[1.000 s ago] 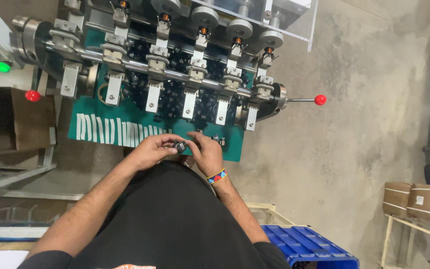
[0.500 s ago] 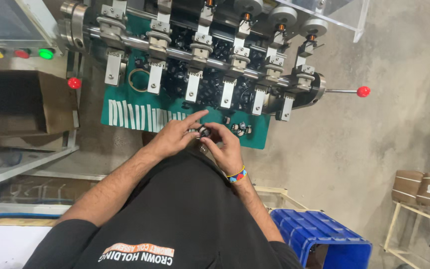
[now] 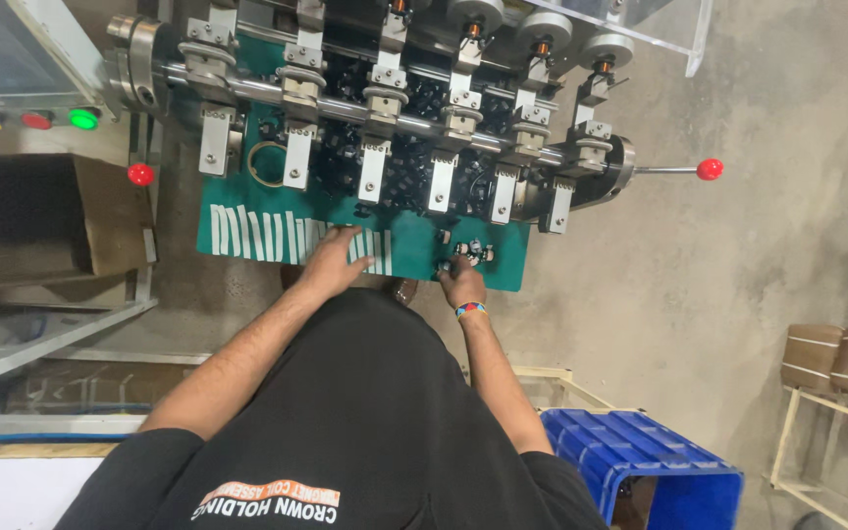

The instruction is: The person carries a box of small black coil components to a multi-station assembly machine, places the components into the machine's stations, and pulls the machine lever to process them. They repeatedly pick up individual components, fit them into the machine, and set processed pieces on the work surface.

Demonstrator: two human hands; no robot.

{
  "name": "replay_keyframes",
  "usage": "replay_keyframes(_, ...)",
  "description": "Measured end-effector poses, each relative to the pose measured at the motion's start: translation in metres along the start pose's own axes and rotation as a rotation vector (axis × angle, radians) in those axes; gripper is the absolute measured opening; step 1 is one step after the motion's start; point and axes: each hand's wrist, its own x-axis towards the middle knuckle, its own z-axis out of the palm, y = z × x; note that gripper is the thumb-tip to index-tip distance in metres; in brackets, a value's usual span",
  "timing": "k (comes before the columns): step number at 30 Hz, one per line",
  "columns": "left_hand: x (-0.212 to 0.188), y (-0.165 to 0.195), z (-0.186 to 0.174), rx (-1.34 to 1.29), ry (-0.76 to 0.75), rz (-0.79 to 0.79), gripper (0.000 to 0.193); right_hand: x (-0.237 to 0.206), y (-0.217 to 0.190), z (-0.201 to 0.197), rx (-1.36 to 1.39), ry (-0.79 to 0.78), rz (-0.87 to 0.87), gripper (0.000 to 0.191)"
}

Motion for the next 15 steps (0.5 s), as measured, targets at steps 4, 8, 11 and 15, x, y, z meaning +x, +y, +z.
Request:
replay_keyframes(4, 0.026, 0.023, -0.005, 0.355, 0.107, -0.158, 0.099, -0.005, 0.001, -0.008, 0.124, 0.010, 0.012, 0.050)
replay_keyframes(8, 0.047, 0.045, 0.000, 0.398, 0.224, -0.152, 0.122, -0.023, 0.002, -0.015, 0.152, -0.164, -0.050, 0.041)
replay_keyframes(11, 0.061, 0.053, 0.005, 0.336, 0.268, -0.099, 0.124, -0.040, 0.020, -0.022, 0.003, -0.331, -0.062, 0.038)
replay_keyframes(15, 0.087, 0.054, 0.003, 0.367, 0.324, -0.045, 0.108, -0.060, 0.054, -0.032, 0.013, -0.269, 0.090, 0.032)
